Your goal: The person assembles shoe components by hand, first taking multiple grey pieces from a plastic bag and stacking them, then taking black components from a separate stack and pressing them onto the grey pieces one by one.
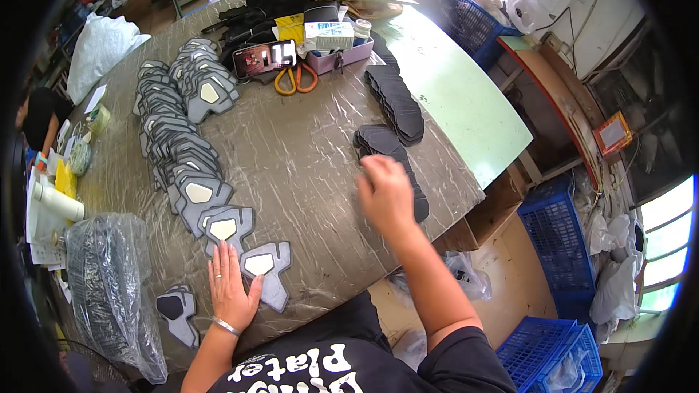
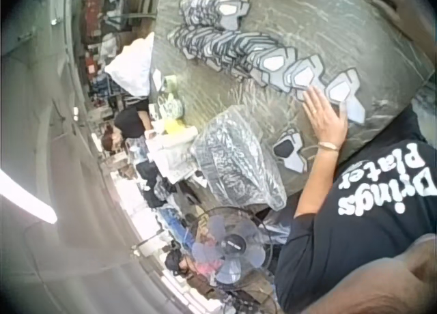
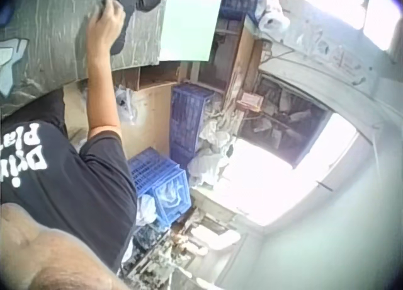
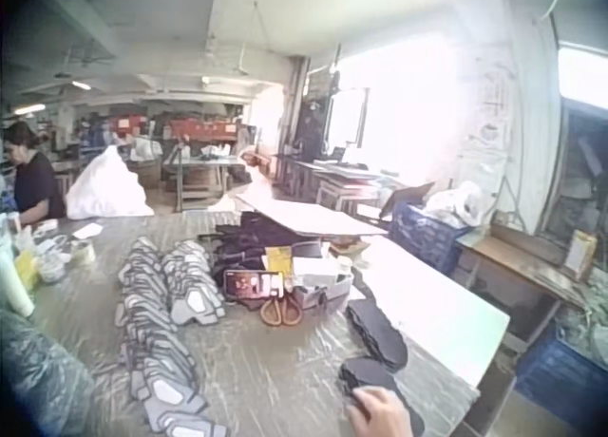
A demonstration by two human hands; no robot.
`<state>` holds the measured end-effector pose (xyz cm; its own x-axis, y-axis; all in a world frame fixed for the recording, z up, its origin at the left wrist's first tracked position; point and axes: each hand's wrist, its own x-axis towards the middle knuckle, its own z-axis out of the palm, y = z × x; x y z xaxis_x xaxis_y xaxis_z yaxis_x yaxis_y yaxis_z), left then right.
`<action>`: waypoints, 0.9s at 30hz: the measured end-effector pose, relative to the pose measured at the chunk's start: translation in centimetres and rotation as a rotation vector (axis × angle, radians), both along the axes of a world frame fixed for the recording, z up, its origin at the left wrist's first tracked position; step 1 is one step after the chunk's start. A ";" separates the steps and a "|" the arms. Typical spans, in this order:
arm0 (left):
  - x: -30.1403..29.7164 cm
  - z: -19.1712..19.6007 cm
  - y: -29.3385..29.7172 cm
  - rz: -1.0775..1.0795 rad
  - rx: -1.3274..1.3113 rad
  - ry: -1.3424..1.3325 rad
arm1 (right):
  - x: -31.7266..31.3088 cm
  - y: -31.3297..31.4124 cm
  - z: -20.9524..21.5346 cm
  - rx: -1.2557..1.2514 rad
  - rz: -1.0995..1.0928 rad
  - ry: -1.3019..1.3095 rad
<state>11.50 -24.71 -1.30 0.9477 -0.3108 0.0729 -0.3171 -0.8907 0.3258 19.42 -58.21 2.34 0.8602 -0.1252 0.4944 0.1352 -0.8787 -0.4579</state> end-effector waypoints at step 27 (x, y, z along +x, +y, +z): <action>10.2 5.1 -12.3 -0.585 -0.278 -0.194 | 6.0 -6.2 -2.1 -0.048 -0.131 0.078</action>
